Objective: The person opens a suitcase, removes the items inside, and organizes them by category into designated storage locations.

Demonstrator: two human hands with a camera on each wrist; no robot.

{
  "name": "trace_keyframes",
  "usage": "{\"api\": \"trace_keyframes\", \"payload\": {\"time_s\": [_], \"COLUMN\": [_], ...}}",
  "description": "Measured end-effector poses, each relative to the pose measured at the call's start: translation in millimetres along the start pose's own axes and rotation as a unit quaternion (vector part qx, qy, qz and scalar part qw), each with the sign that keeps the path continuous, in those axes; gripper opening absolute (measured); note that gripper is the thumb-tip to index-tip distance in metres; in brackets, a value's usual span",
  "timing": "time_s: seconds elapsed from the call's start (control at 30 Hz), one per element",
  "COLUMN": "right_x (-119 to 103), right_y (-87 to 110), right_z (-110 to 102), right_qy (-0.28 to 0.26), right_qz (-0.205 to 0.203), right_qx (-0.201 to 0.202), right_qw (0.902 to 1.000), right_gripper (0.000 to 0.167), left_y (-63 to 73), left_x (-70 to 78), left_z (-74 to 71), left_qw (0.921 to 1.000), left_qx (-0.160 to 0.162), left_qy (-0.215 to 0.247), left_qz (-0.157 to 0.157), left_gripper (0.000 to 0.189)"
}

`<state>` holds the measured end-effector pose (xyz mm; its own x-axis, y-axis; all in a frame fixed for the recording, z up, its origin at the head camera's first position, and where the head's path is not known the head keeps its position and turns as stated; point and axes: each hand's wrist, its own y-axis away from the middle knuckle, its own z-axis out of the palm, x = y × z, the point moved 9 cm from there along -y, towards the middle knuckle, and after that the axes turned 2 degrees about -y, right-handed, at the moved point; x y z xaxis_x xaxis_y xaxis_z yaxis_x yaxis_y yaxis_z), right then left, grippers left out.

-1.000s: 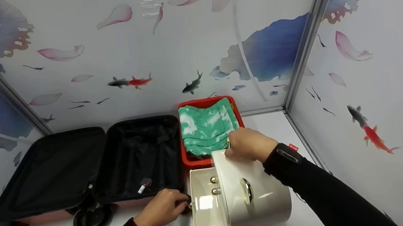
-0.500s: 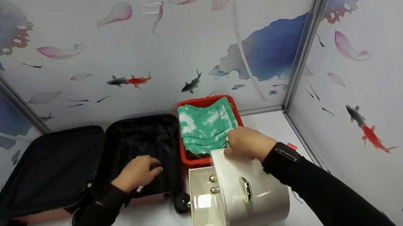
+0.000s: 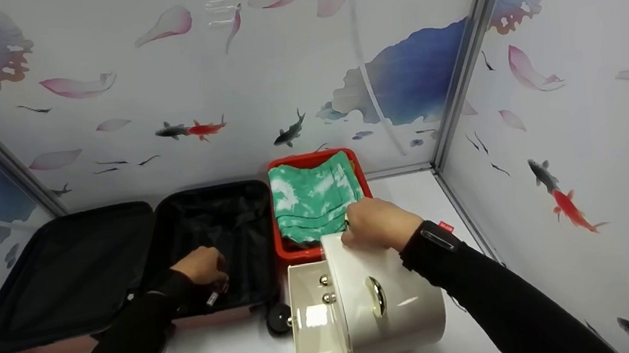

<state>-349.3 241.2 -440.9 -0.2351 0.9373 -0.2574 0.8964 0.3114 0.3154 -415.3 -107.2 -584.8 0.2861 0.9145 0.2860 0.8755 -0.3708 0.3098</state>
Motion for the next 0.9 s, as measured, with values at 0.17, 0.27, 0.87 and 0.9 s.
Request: {"api": "trace_keyframes", "payload": {"time_s": [0.17,0.27,0.87,0.9], "right_x": [-3.6,-4.2,-1.8,-1.7], "right_y": [-2.2,-2.1,0.5,0.6], "right_z": [-0.7,-1.4,-1.9,-2.2], "right_qy": [0.008,0.012,0.024,0.028], "right_qz": [-0.004,-0.007,-0.011,-0.013], "right_qx": [0.001,0.001,0.012,0.013], "right_qw": [1.0000,0.9999,0.9996,0.9994], "right_gripper": [0.030,0.029,0.029,0.029], "left_y": [-1.8,-6.5,-23.9,-23.8], "left_x": [-2.3,-4.1,-6.2,-6.0], "left_z": [8.9,12.7,32.7,32.2], "left_qw": [0.9993,0.9992,0.9955,0.9952], "left_qx": [-0.014,-0.017,-0.062,-0.065], "left_qy": [-0.029,-0.027,-0.065,-0.066], "left_qz": [-0.020,-0.023,-0.031,-0.032], "left_gripper": [0.015,0.016,0.005,0.004]}}
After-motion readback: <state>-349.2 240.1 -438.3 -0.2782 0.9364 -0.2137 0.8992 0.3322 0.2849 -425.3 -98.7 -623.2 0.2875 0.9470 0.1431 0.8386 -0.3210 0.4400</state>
